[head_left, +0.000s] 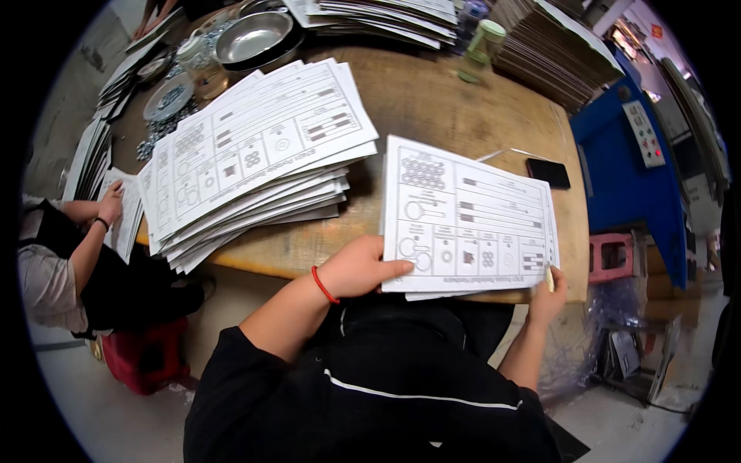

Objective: The person uses a yellow marker to draw on specific sections of a stack of printed instruction sheets. They repeatedly pick up a sheet, mark a designated area, and place it on a separate pile. The task involves repetitive manual handling of paper documents in a workshop setting.

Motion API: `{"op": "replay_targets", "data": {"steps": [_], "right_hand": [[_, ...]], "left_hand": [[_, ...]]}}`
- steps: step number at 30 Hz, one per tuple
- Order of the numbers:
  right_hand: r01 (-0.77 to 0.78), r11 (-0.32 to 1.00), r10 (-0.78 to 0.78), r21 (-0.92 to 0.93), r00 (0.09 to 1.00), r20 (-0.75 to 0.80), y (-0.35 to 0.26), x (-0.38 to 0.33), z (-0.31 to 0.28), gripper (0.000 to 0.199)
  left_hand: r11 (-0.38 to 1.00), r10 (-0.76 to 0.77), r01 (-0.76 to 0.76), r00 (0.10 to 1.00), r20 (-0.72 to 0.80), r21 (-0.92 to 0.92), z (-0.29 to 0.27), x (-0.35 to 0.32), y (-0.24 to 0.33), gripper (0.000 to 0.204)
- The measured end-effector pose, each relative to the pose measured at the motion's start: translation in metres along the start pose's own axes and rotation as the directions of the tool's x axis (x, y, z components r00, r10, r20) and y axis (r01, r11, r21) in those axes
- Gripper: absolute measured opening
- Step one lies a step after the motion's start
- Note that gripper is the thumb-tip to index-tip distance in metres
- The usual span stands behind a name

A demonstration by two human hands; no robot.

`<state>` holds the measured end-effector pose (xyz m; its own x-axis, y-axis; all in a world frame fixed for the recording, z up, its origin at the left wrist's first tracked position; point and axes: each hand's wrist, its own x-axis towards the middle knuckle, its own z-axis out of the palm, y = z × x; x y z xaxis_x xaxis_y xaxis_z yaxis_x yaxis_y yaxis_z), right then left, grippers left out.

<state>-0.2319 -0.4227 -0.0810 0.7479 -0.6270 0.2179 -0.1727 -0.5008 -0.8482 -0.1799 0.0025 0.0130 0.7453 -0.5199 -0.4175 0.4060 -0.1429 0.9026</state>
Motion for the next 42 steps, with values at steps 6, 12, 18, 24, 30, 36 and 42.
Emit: {"op": "replay_targets", "data": {"steps": [6, 12, 18, 24, 30, 36, 42], "right_hand": [[0.019, 0.979, -0.026, 0.203, 0.999, 0.034, -0.015, -0.006, 0.014, 0.039], [0.371, 0.924, -0.365, -0.097, 0.928, 0.075, -0.055, -0.039, 0.022, 0.041], [0.703, 0.709, -0.686, 0.045, 0.675, 0.271, -0.078, -0.077, 0.069, 0.042], [0.704, 0.708, -0.677, -0.055, 0.699, 0.229, -0.078, -0.082, 0.093, 0.038], [0.315, 0.938, -0.345, 0.145, 0.887, 0.308, -0.087, -0.079, 0.08, 0.03], [0.24, 0.969, -0.237, 0.059, 0.838, 0.492, -0.092, -0.065, 0.071, 0.018], [0.345, 0.928, -0.235, -0.143, 0.837, 0.494, -0.099, -0.067, 0.078, 0.014]], "left_hand": [[0.816, 0.577, -0.522, 0.701, -0.419, 0.249, -0.024, -0.057, 0.017, 0.033], [0.807, 0.477, -0.375, -0.044, -0.878, 0.457, -0.174, -0.147, 0.014, 0.05], [0.794, 0.584, 0.357, -0.227, -0.779, 0.491, -0.239, -0.183, -0.038, 0.055], [0.418, 0.905, -0.268, 0.038, -0.424, 0.868, -0.056, -0.031, -0.048, 0.043], [0.3, 0.72, -0.374, 0.692, 0.049, 0.877, 0.069, 0.056, -0.02, 0.079], [0.169, 0.551, -0.171, 0.833, 0.051, 0.971, 0.088, 0.088, -0.048, 0.089], [0.158, 0.578, -0.17, 0.815, 0.049, 0.973, 0.089, 0.091, -0.049, 0.085]]}}
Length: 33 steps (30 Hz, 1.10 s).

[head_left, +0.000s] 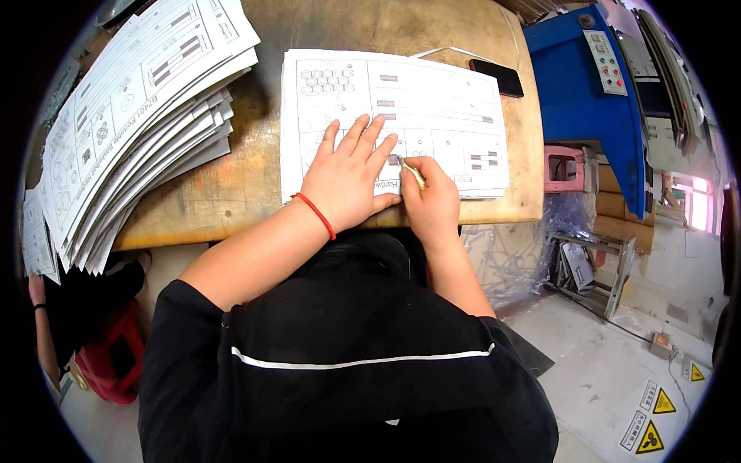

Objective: The person uses a yellow marker to draw on specific sections of a stack of printed instruction sheets. They repeatedly pick up a sheet, mark a designated area, and place it on a separate pile. The task involves repetitive manual handling of paper documents in a workshop setting.

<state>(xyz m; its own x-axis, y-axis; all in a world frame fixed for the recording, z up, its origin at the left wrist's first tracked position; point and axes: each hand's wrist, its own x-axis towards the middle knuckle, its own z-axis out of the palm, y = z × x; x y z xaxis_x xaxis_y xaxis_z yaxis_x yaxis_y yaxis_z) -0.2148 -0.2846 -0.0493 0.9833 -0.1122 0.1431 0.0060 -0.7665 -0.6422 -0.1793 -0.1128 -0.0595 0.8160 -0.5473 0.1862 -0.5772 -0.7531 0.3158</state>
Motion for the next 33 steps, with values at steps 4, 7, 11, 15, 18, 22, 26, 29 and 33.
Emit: {"op": "replay_targets", "data": {"steps": [4, 7, 11, 15, 18, 22, 26, 29, 33], "right_hand": [[0.033, 0.992, -0.035, -0.125, 0.999, -0.01, -0.013, 0.0, 0.006, 0.012], [0.009, 0.993, -0.003, -0.115, 0.999, 0.052, -0.014, 0.002, 0.003, 0.014], [-0.01, 0.998, 0.015, -0.06, 0.997, 0.08, -0.009, -0.009, -0.003, 0.011], [-0.065, 0.997, 0.07, -0.053, 0.992, 0.105, -0.013, -0.003, -0.01, 0.011], [-0.011, 1.0, 0.011, 0.0, 0.998, 0.062, -0.012, 0.001, -0.004, 0.012], [0.044, 0.999, -0.042, -0.033, 0.997, 0.059, -0.016, 0.005, 0.004, 0.014], [0.084, 0.989, -0.085, -0.122, 0.996, 0.002, -0.018, 0.004, 0.011, 0.013], [0.061, 0.989, -0.055, -0.132, 0.997, 0.053, -0.021, 0.005, 0.011, 0.012], [0.03, 0.989, -0.012, -0.144, 0.992, 0.123, -0.019, -0.007, 0.004, 0.013]], "left_hand": [[1.0, -0.014, 0.014, 1.0, -0.017, -0.011, 0.0, 0.001, 0.0, 0.081], [1.0, -0.03, 0.03, 0.999, -0.024, 0.004, 0.002, 0.001, 0.0, 0.078], [0.999, -0.04, 0.04, 0.999, 0.002, 0.025, 0.001, 0.003, 0.0, 0.082], [0.999, -0.044, 0.044, 0.999, 0.003, -0.002, -0.001, 0.003, 0.001, 0.082], [0.999, -0.043, 0.042, 0.999, -0.023, -0.027, 0.0, 0.004, 0.0, 0.084], [0.998, -0.049, 0.048, 0.999, -0.025, -0.029, 0.001, 0.003, 0.001, 0.084], [0.999, -0.046, 0.045, 0.999, -0.019, -0.017, 0.003, 0.003, 0.001, 0.082], [0.999, -0.044, 0.044, 0.999, -0.013, 0.014, 0.004, 0.002, 0.002, 0.081], [0.999, -0.048, 0.048, 0.999, -0.007, 0.006, 0.003, 0.002, 0.0, 0.081]]}}
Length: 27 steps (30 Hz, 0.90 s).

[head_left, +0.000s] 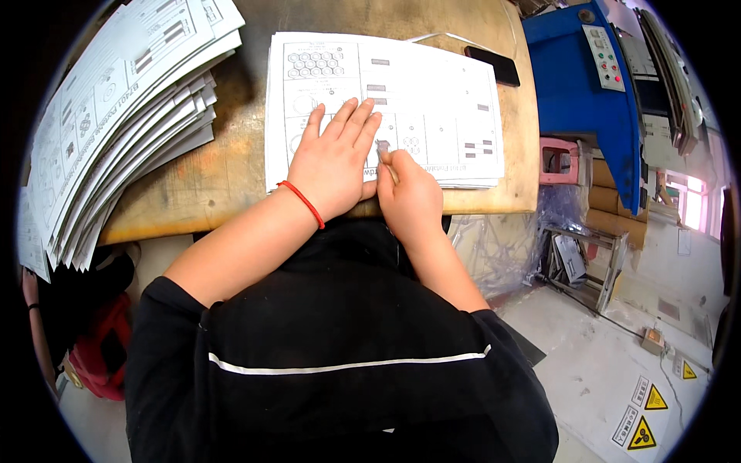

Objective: The person uses a yellow marker to draw on specific sections of a stack of printed instruction sheets. They repeatedly pick up a sheet, mark a designated area, and place it on a separate pile. The task involves repetitive manual handling of paper documents in a workshop setting.

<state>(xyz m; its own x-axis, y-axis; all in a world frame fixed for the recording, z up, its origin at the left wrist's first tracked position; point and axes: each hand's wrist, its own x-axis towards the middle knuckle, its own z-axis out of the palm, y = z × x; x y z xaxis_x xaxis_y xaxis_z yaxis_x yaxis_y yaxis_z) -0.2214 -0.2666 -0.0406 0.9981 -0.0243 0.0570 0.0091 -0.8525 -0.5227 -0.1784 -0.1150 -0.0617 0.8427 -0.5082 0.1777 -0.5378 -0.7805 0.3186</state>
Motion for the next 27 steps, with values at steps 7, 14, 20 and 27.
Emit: {"op": "replay_targets", "data": {"steps": [7, 14, 20, 27], "right_hand": [[-0.1, 0.962, 0.086, 0.256, 0.994, 0.068, 0.015, 0.014, -0.02, 0.023], [-0.213, 0.977, 0.173, -0.016, 0.834, -0.523, 0.143, 0.009, -0.065, 0.04], [-0.233, 0.904, 0.386, 0.359, 0.806, -0.449, 0.16, 0.019, -0.042, 0.042], [-0.181, 0.829, 0.502, 0.529, 0.655, -0.565, 0.166, 0.005, -0.062, 0.036]], "left_hand": [[0.972, -0.007, -0.003, 0.999, -0.039, -0.235, -0.016, -0.003, -0.01, 0.07], [0.645, -0.536, 0.473, 0.84, 0.087, -0.6, -0.045, -0.065, -0.06, 0.027], [0.272, -0.526, 0.636, 0.727, 0.442, -0.722, -0.033, -0.088, -0.088, 0.017], [0.642, -0.406, 0.552, 0.833, 0.376, -0.532, -0.085, -0.067, -0.068, 0.017]]}}
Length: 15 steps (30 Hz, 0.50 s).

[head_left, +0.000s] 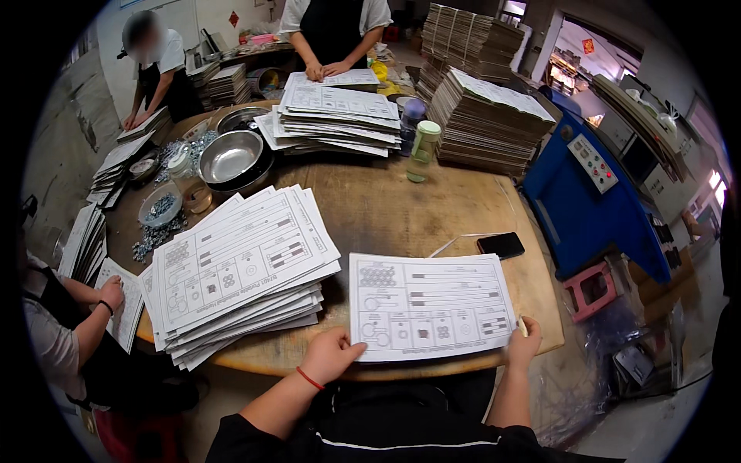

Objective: The person uses a yellow marker to draw on specific sections of a stack of printed instruction sheets. They repeatedly pick up a sheet, mark a designated area, and place it on a separate pile. The task involves repetitive manual handling of paper documents in a workshop setting.

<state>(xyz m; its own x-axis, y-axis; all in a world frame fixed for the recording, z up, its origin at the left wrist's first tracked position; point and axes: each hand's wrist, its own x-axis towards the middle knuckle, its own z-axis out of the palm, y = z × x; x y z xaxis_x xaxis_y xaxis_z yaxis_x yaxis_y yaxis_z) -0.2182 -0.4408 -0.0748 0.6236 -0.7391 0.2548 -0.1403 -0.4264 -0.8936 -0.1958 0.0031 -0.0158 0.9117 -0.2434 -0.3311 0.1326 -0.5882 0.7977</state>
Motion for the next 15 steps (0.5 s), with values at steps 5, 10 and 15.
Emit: {"op": "replay_targets", "data": {"steps": [5, 10, 15], "right_hand": [[-0.199, 0.918, 0.202, 0.343, 0.979, 0.027, -0.006, -0.003, 0.001, 0.036], [-0.124, 0.884, 0.043, 0.451, 0.981, 0.187, -0.081, -0.038, 0.038, 0.036], [-0.091, 0.917, -0.111, 0.389, 0.878, 0.466, -0.086, -0.06, 0.056, 0.035]], "left_hand": [[0.776, 0.38, -0.433, 0.901, -0.208, -0.459, 0.009, -0.039, 0.028, 0.022], [0.656, 0.084, -0.623, 0.621, -0.779, -0.426, -0.067, -0.032, -0.03, 0.036], [0.892, -0.098, -0.399, 0.29, -0.952, -0.213, -0.213, -0.086, -0.113, 0.041]]}}
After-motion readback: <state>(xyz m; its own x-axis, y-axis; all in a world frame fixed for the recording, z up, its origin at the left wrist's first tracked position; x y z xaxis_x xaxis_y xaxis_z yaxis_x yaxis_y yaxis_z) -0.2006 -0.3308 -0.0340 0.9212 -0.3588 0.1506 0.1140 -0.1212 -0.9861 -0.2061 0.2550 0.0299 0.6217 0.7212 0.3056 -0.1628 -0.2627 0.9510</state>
